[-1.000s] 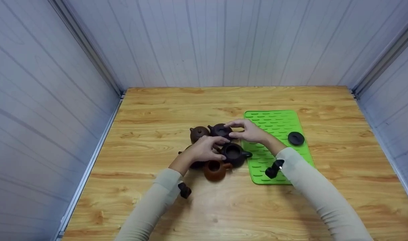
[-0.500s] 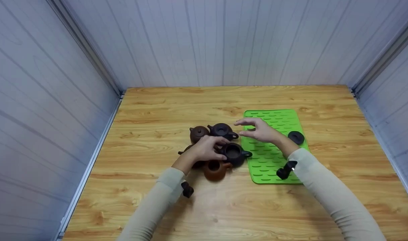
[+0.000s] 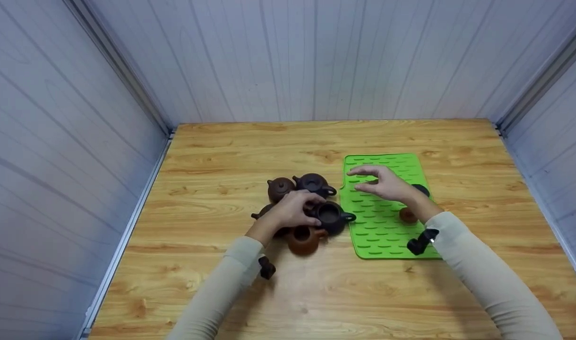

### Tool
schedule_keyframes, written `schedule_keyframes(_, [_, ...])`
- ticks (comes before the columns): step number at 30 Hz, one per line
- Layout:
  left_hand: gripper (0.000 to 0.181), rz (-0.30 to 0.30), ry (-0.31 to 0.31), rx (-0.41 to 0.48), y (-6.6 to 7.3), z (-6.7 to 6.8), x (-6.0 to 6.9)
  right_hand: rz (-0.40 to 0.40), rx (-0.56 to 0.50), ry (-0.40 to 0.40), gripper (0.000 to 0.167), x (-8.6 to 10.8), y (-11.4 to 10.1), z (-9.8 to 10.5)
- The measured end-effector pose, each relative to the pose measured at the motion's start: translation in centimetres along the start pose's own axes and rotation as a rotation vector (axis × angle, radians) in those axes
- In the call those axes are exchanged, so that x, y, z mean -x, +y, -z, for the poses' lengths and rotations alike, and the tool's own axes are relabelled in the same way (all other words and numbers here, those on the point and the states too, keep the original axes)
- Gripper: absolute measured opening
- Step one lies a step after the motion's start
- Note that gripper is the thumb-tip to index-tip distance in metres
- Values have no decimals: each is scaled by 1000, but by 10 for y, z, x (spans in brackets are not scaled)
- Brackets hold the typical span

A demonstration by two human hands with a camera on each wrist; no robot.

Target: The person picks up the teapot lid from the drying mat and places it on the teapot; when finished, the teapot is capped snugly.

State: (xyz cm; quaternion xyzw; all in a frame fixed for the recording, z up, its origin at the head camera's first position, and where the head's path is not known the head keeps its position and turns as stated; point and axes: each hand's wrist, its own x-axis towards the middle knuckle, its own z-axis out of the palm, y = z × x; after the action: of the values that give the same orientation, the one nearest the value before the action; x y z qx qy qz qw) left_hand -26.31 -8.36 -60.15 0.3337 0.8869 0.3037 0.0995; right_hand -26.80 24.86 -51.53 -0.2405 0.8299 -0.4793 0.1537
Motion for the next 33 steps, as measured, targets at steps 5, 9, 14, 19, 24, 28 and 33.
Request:
schedule_keyframes(5, [61, 9, -7, 12, 0, -2, -2, -25, 15, 38, 43, 10, 4, 11])
schedule_keyframes(9, [61, 7, -12, 15, 0, -2, -4, -57, 17, 68, 44, 19, 8, 19])
schedule_keyframes(14, [60, 22, -25, 23, 2, 0, -5, -58, 47, 94, 45, 31, 15, 30])
schedule_keyframes(19, [60, 52, -35, 42, 1, 0, -3, -74, 69, 117, 45, 43, 19, 40])
schedule_keyframes(24, [60, 67, -33, 51, 0, 0, -3, -94, 107, 152, 45, 54, 22, 50])
schedule_keyframes(28, [60, 84, -45, 62, 1, 0, -4, -111, 135, 184, 45, 62, 27, 57])
schedule_keyframes(33, [61, 101, -60, 67, 2, 1, -4, -133, 134, 237, 45, 72, 33, 64])
